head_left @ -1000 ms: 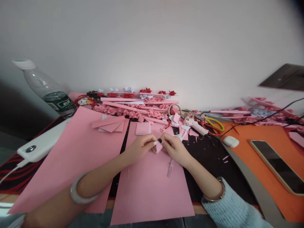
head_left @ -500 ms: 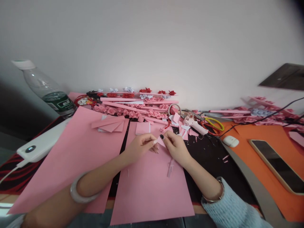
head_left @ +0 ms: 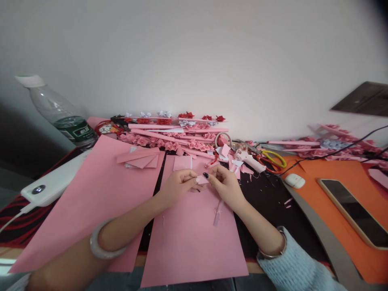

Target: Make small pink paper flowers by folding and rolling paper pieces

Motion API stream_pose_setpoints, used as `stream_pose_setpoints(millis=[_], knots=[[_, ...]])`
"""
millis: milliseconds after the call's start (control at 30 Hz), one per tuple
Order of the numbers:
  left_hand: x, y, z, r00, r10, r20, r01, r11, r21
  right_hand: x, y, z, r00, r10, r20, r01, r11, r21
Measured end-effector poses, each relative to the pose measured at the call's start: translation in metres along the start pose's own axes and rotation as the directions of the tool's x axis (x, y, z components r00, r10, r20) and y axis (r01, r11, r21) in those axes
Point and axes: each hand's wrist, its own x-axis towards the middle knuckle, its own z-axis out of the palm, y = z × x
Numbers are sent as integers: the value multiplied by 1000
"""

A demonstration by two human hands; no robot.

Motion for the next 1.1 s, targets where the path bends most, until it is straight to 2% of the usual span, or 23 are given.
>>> stream_pose_setpoints(millis=[133, 300, 400, 467, 567, 667, 900, 1100], knots=[[0, 2, -1, 995, 11, -96, -16, 999, -52, 0, 2, 2, 1000, 15, -21, -14, 999, 40], [-1, 2, 0, 999, -12, -34, 9, 997, -75, -5, 2, 8, 996, 3, -86, -2, 1000, 6], [-1, 1, 1, 1000, -28, 5, 29, 996, -84, -7, 1, 9, 984, -74, -162, 64, 996, -67], [-1, 2, 1, 999, -38, 13, 39, 995, -91, -7, 0, 8, 966, -187, -176, 160, 974, -160], [-2, 5, 0, 999, -53, 3, 53, 993, -108, -6, -2, 5, 915, -396, -81, 358, 888, -289], [-3, 7, 0, 998, -60, -18, 57, 990, -125, -4, -2, 1, 868, -494, 39, 471, 799, -374], [-3, 3, -3, 999, -36, -33, 31, 989, -143, -5, -4, -2, 848, -491, 198, 520, 702, -488], [-2, 4, -3, 999, -26, -20, 22, 986, -165, -7, -12, -3, 863, -454, 221, 502, 721, -478]])
